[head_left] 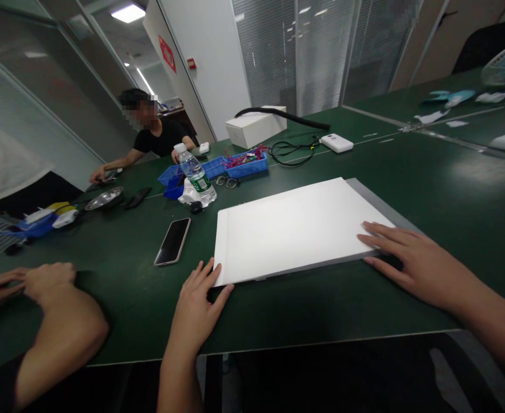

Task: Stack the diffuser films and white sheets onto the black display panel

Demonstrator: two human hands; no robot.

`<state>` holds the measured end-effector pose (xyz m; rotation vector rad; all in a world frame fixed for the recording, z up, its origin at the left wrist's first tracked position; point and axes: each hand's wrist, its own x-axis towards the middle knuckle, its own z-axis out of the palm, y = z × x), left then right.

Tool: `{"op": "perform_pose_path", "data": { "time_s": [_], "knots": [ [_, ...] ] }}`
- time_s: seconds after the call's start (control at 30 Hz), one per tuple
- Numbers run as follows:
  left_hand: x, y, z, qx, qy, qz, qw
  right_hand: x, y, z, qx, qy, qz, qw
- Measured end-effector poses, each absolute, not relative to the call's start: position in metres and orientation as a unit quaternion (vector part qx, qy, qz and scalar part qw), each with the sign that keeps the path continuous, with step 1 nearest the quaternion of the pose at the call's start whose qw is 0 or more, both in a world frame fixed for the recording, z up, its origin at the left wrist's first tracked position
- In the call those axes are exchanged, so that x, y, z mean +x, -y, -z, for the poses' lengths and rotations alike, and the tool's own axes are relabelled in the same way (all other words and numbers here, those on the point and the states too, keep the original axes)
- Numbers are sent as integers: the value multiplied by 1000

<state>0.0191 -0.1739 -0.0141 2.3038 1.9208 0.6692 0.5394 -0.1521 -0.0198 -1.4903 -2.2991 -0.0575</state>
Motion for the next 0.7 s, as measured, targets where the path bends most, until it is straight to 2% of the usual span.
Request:
{"op": "perform_pose_path", "data": {
  "time_s": [0.4, 0.53, 0.7],
  "knots": [
    [18, 174, 16, 755, -615, -227, 33, 537, 152, 17, -514, 831, -15, 213],
    [18, 173, 17, 754, -618, -219, 29, 541, 152, 24, -569, 793, 28, 215],
    [20, 174, 15, 753, -621, -216, 28, 545, 150, 30, -658, 732, 31, 172]
  ]
}}
